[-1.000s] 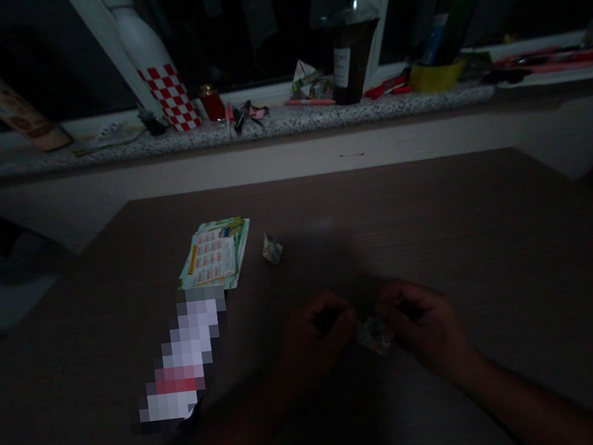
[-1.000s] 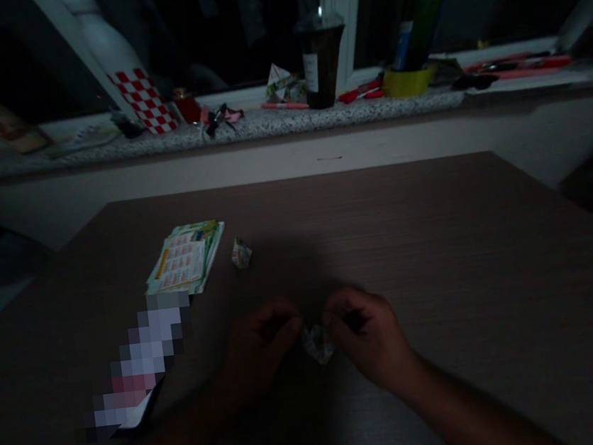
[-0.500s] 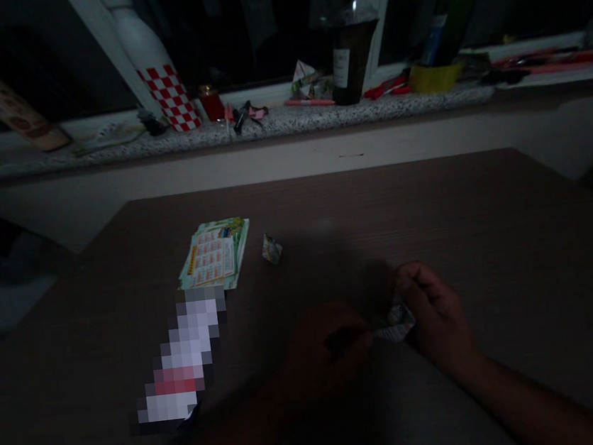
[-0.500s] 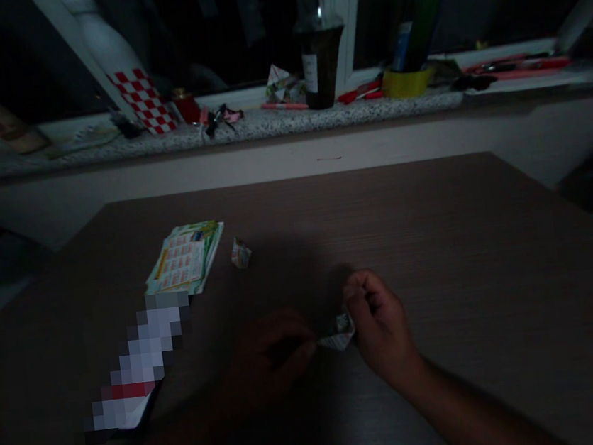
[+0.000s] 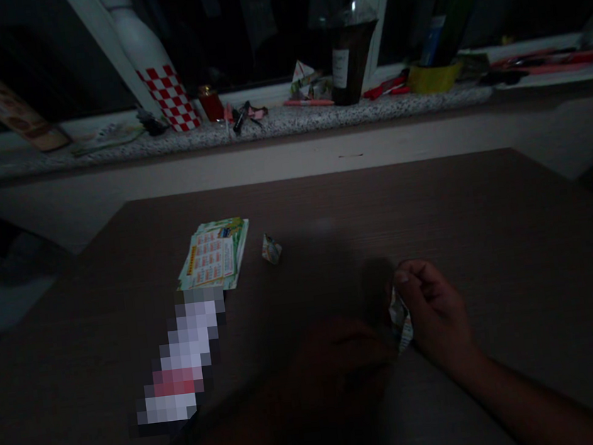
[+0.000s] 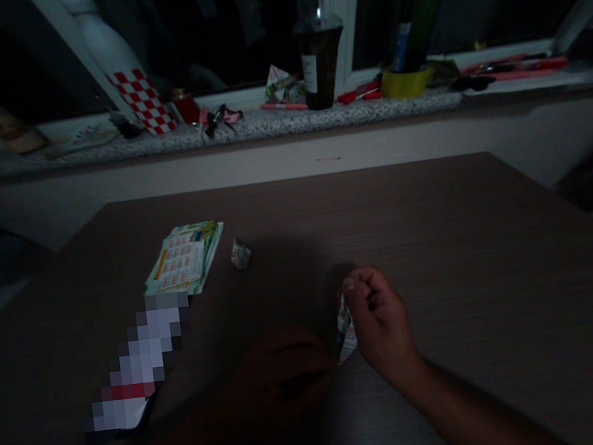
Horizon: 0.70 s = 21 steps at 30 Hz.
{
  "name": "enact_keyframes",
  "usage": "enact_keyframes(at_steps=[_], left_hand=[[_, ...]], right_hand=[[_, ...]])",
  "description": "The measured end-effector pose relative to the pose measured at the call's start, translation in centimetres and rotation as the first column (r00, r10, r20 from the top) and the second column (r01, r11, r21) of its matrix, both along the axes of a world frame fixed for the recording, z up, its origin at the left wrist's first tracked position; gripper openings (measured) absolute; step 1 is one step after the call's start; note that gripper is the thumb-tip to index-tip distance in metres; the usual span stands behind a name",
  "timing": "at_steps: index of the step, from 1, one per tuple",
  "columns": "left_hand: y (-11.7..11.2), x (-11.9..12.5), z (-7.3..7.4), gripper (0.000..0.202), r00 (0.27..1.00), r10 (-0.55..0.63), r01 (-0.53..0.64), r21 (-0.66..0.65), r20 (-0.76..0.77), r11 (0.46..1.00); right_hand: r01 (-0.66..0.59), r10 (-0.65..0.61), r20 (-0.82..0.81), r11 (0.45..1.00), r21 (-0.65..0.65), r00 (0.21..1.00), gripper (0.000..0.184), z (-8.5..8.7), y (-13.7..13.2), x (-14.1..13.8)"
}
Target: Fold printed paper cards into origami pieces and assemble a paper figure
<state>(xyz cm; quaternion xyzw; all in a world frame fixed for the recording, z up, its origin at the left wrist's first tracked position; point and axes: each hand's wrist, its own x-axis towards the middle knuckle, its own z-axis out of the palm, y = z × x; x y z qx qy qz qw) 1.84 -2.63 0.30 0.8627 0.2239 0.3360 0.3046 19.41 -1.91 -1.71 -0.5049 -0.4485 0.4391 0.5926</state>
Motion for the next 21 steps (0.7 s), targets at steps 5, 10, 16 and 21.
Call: enact_keyframes(at_steps=[5,10,16,21], left_hand=[[-0.04,0.04,0.17,0.016,0.997,-0.023,0.027,0.053,-0.067,0.998],[-0.23,0.29,0.14,0.018,0.994,-0.089,0.090,0.015,-0.058,0.996],[0.14,0.58,-0.16,0.014,0.976,0.208,-0.173,-0.359,0.059,0.917],[0.51,0.86,-0.39,0.020,0.975,0.221,-0.202,-0.571,-0.037,0.796]], right_hand=[[0.030,-0.030,0.036,0.999,-0.011,0.999,0.022,-0.16,-0.01,-0.07],[0.051,-0.053,0.115,0.998,0.023,0.992,0.020,-0.05,0.10,-0.15],[0.002,-0.051,0.272,0.984,0.178,0.961,0.013,0.13,-0.15,-0.41],[-0.090,-0.046,0.500,0.965,0.245,0.865,0.007,0.15,-0.50,-0.51]])
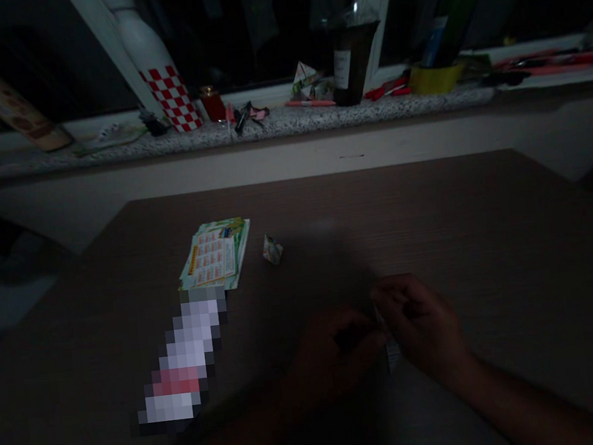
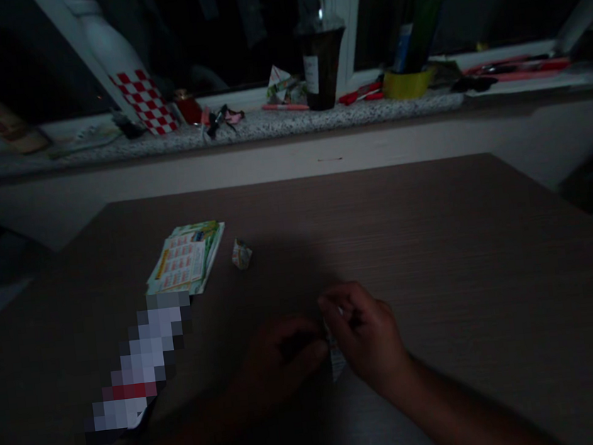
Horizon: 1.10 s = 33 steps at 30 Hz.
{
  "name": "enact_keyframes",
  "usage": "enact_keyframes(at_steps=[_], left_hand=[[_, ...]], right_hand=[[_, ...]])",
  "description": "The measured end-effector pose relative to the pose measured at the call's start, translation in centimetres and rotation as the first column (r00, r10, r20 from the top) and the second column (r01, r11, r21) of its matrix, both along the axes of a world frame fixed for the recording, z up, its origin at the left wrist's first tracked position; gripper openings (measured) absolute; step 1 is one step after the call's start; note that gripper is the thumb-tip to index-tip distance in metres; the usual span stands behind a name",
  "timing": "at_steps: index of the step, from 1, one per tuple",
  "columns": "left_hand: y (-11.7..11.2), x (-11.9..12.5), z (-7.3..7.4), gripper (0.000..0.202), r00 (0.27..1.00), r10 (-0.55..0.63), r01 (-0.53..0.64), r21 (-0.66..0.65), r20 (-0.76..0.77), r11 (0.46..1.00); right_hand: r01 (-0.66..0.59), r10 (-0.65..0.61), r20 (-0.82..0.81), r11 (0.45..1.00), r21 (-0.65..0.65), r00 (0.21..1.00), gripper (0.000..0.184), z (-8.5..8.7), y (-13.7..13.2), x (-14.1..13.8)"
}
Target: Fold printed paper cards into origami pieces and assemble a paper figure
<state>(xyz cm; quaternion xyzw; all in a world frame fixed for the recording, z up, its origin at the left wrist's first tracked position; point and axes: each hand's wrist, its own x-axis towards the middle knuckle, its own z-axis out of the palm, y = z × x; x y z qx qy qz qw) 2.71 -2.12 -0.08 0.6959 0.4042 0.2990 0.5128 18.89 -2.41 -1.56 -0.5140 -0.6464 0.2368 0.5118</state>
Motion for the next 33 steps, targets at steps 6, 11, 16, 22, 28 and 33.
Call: enact_keyframes(at_steps=[6,11,16,22,28,33], left_hand=[[-0.1,0.2,-0.2,0.019,0.998,0.034,-0.028,-0.124,0.044,0.992],[-0.2,0.1,-0.4,0.018,0.998,0.016,-0.010,-0.097,0.063,0.995],[-0.1,0.0,-0.8,0.012,0.994,0.010,0.002,-0.105,0.113,0.994],[0.5,-0.6,-1.0,0.017,0.952,0.126,-0.041,-0.291,0.280,0.956],[1.0,-1.0,-1.0,0.019,0.905,0.168,-0.002,-0.389,0.391,0.921],[0.8,-0.9,-0.6,0.021,0.909,0.150,0.007,-0.375,0.390,0.927]], right_hand=[[-0.016,0.005,0.117,0.996,0.092,0.993,0.004,0.2,-0.1,-0.2],[-0.044,0.027,0.177,0.994,0.096,0.984,0.003,0.1,-0.2,-0.3],[-0.051,0.047,0.120,0.998,0.031,0.992,0.004,-0.1,-0.3,-0.3],[-0.228,0.202,-0.145,0.955,-0.192,0.969,0.015,-0.1,-0.4,0.5],[-0.451,0.420,-0.165,0.850,-0.271,0.892,0.033,-0.1,-0.4,0.9],[-0.486,0.459,-0.161,0.834,-0.260,0.874,0.034,0.1,-0.6,0.8]])
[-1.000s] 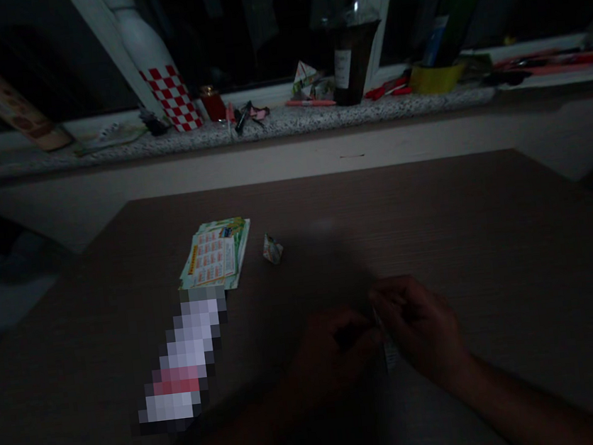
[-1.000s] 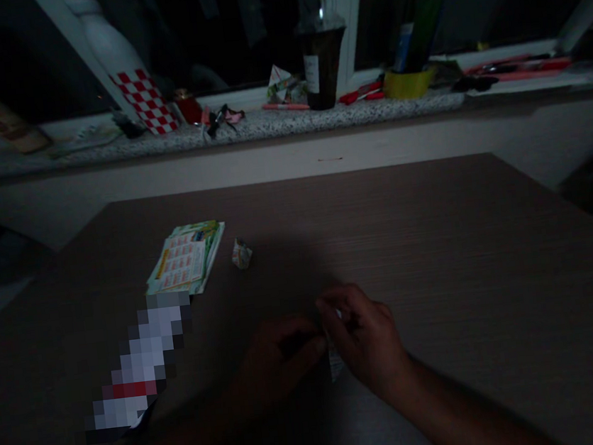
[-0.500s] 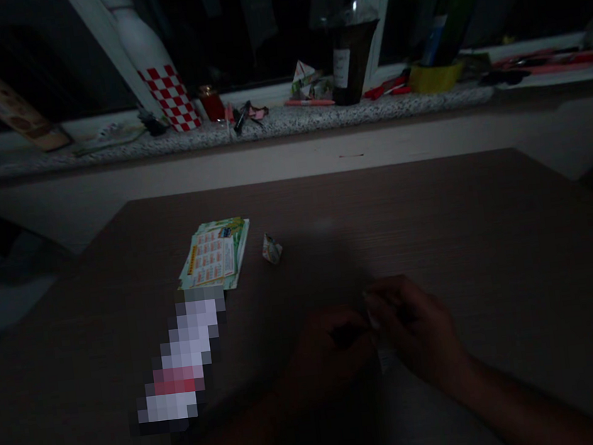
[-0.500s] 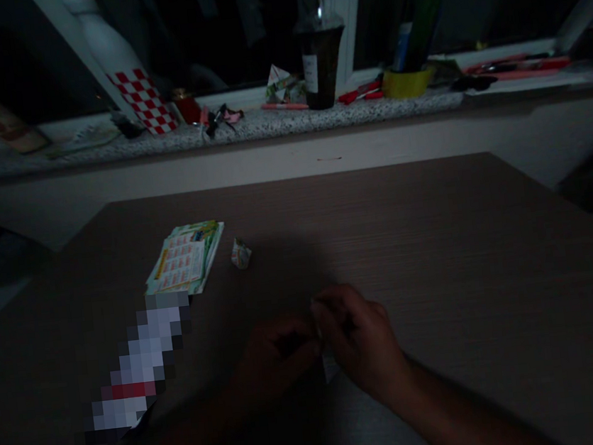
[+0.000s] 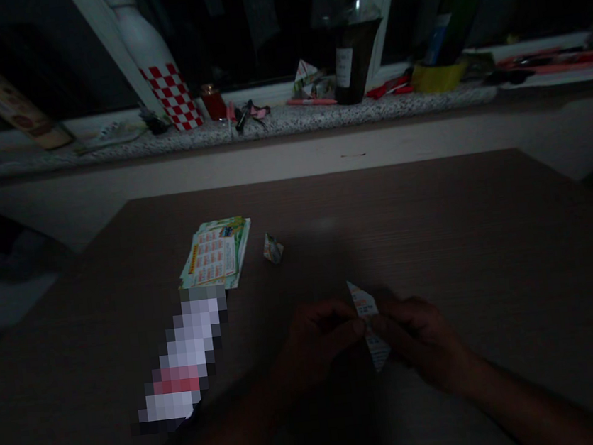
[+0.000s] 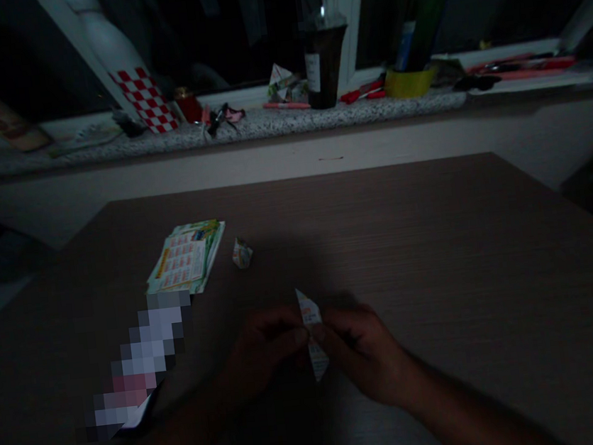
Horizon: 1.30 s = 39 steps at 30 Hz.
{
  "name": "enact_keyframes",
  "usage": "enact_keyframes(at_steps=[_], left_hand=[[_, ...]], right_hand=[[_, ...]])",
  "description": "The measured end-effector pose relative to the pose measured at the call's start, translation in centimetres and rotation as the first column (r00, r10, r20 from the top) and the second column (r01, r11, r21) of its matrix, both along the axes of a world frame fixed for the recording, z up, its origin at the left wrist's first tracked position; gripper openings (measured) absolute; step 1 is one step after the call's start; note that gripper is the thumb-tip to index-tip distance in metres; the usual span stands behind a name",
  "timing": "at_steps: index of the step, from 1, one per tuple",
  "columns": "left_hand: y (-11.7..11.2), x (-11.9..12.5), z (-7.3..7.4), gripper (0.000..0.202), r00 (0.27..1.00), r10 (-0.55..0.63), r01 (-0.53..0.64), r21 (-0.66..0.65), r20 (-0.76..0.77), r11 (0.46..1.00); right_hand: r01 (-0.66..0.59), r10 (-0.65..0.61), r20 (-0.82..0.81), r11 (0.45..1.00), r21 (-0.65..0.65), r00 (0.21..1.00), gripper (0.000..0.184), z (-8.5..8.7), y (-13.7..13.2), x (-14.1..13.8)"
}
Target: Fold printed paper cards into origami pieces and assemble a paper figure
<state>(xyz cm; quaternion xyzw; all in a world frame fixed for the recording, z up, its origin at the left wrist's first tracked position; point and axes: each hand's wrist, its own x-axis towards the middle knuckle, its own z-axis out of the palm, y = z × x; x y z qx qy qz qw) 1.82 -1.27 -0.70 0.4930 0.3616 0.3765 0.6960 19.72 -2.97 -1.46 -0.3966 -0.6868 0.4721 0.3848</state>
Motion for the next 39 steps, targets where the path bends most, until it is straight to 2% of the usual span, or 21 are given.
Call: enact_keyframes(at_steps=[6,11,18,22,25,27,31,33,34,36,39], left_hand=[[-0.1,0.1,0.2,0.023,1.000,0.012,-0.012,-0.005,-0.009,1.000],[-0.3,0.2,0.2,0.032,0.999,0.007,-0.008,-0.019,-0.050,1.000],[-0.5,0.0,0.3,0.028,0.986,-0.032,0.055,0.134,-0.162,0.989],[-0.8,0.0,0.5,0.027,0.976,-0.054,0.099,0.204,-0.212,0.974],[-0.8,0.0,0.4,0.026,0.984,-0.052,0.078,0.150,-0.173,0.986],[-0.7,0.0,0.2,0.026,0.995,-0.058,0.062,0.050,-0.081,0.997],[-0.3,-0.1,-0.2,0.030,0.989,-0.052,0.083,-0.231,0.138,0.969],[0.0,-0.1,-0.2,0.032,0.980,-0.066,0.123,-0.308,0.188,0.943],[0.1,-0.2,-0.2,0.033,0.976,-0.089,0.152,-0.327,0.199,0.933],[0.3,-0.3,0.1,0.032,0.970,-0.155,0.210,-0.328,0.187,0.921],[0.7,-0.9,0.9,0.031,0.971,-0.240,0.238,-0.232,0.020,0.943]], right_hand=[[0.014,-0.015,-0.023,0.999,-0.038,1.000,0.037,0.7,-0.2,-0.2],[-0.024,0.024,-0.009,1.000,-0.018,1.000,0.038,0.4,-0.2,-0.2],[-0.024,0.023,0.022,0.999,0.035,0.999,0.041,0.1,0.2,-0.1],[-0.017,0.016,0.035,1.000,0.012,0.999,0.040,0.4,0.0,-0.2],[-0.012,0.012,-0.001,1.000,0.004,1.000,0.041,0.4,-0.1,-0.1],[0.002,-0.002,-0.018,1.000,0.028,1.000,0.039,0.3,-0.1,0.0],[0.185,-0.176,-0.073,0.974,0.129,0.982,0.011,0.4,0.2,0.1],[0.229,-0.222,-0.055,0.945,0.233,0.974,0.025,0.5,0.5,0.3],[0.207,-0.210,-0.021,0.933,0.296,0.978,0.030,0.6,0.6,0.4],[0.122,-0.150,0.038,0.906,0.406,0.988,0.026,0.7,0.9,0.5],[0.045,-0.062,0.020,0.877,0.478,0.998,0.014,1.0,1.1,0.7]])
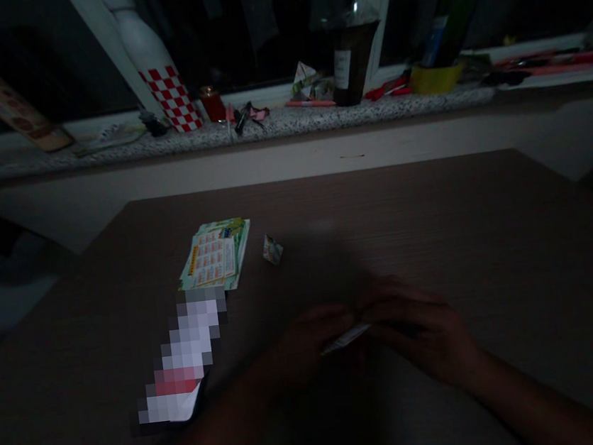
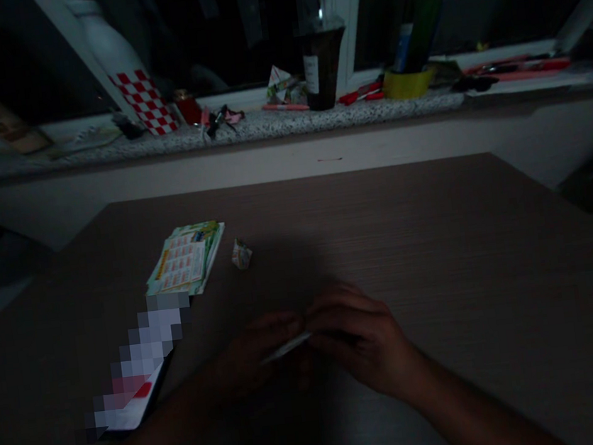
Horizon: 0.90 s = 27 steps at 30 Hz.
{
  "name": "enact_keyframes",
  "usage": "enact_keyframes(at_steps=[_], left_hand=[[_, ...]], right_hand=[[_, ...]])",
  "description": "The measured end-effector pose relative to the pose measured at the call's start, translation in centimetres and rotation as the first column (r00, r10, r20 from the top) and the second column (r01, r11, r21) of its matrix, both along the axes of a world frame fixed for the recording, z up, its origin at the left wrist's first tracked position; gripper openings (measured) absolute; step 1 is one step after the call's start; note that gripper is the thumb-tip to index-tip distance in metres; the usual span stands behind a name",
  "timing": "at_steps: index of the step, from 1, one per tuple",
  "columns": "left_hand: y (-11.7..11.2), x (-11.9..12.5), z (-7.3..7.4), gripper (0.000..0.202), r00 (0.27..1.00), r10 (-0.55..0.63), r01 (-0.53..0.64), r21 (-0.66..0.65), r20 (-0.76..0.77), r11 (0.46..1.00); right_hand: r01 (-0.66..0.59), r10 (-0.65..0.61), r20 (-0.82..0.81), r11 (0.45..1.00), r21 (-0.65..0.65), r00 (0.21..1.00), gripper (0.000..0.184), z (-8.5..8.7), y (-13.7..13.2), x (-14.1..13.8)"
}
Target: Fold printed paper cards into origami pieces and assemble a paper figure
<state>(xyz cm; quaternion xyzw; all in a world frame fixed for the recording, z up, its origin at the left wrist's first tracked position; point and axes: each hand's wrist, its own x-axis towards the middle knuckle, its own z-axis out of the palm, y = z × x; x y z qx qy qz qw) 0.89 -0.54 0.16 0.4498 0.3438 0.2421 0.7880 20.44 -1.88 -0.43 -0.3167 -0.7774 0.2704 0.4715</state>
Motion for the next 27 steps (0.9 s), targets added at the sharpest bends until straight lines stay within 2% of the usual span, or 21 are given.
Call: enact_keyframes(at_steps=[2,3,5,6,8,9,11,14,18,21,24,27], left_hand=[[0.2,-0.6,0.8,0.029,0.991,0.081,-0.063,0.172,-0.102,0.983],[0.2,-0.9,1.1,0.027,0.982,0.127,-0.078,0.307,-0.142,0.949],[0.2,-1.4,1.8,0.023,0.951,0.169,0.003,0.553,-0.260,0.833],[0.1,-1.5,2.0,0.023,0.923,0.225,0.036,0.652,-0.313,0.757],[-0.2,-1.5,2.1,0.019,0.898,0.257,0.126,0.769,-0.357,0.627],[-0.2,-1.3,1.9,0.016,0.891,0.268,0.153,0.798,-0.366,0.583],[-0.3,-1.0,1.6,0.015,0.890,0.277,0.165,0.823,-0.362,0.544],[-0.3,-0.7,1.1,0.013,0.895,0.292,0.114,0.804,-0.339,0.584],[-0.2,-0.6,0.9,0.011,0.891,0.293,0.038,0.701,-0.346,0.712],[-0.1,-0.7,0.9,0.012,0.899,0.254,0.034,0.633,-0.357,0.773],[-0.1,-0.6,0.9,0.011,0.910,0.229,0.031,0.606,-0.346,0.795],[-0.3,-0.6,0.9,0.010,0.908,0.256,-0.005,0.604,-0.331,0.797]], right_hand=[[-0.003,0.003,0.008,1.000,-0.005,1.000,0.012,0.3,0.1,0.1],[0.009,-0.008,0.028,1.000,-0.013,1.000,0.011,0.4,0.1,0.2],[0.036,-0.035,0.068,0.999,-0.015,0.997,0.008,0.5,0.0,0.4],[0.043,-0.042,0.080,0.999,-0.007,0.996,0.007,0.6,0.0,0.4],[0.044,-0.043,0.104,0.999,0.000,0.994,0.007,0.6,0.0,0.5],[0.043,-0.043,0.113,0.999,0.002,0.993,0.008,0.5,-0.1,0.5],[0.040,-0.039,0.113,0.999,-0.010,0.993,0.008,0.4,-0.2,0.4],[0.036,-0.033,0.077,0.999,-0.039,0.997,0.006,0.3,-0.4,0.3],[0.020,-0.016,0.050,0.995,-0.097,0.999,0.006,0.2,-0.4,0.4],[0.013,-0.006,0.050,0.990,-0.139,0.999,0.008,0.1,-0.5,0.5],[0.005,0.001,0.042,0.989,-0.145,0.999,0.006,0.0,-0.5,0.6],[-0.008,0.011,0.018,0.993,-0.119,1.000,0.006,-0.1,-0.7,0.6]])
